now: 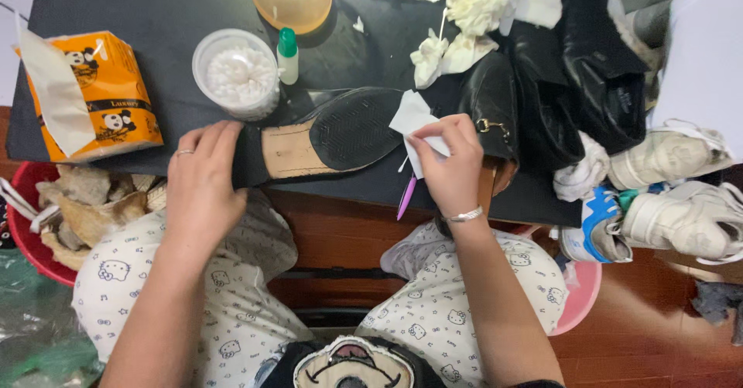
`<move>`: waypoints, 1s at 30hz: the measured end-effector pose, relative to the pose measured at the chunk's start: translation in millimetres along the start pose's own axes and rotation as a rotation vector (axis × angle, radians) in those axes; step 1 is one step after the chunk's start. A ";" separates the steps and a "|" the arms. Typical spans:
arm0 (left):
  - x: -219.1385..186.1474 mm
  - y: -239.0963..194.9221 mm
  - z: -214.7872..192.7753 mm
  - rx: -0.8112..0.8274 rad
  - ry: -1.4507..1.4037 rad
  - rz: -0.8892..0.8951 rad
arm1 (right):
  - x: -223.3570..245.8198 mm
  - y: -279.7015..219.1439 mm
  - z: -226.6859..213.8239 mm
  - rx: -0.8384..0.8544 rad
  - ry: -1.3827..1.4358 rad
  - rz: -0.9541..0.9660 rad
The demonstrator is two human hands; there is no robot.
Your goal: The person cleans the sole of a black loafer using cotton swabs and a tissue. They repeatedly rub the sole with a swab, wipe it with a tissue, and repeat the process before wiping the upper part of the shoe.
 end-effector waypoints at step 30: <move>2.1 3.4 5.6 0.016 0.048 0.020 | 37.1 -15.1 50.9 0.134 -0.144 -0.079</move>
Point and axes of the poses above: each hand's wrist, its own y-axis towards the middle knuckle, its own z-axis out of the palm, x = y × z, the point moved 5 cm from there along y, towards the middle knuckle, and after that the axes turned 8 degrees about x, right-handed, at the moved point
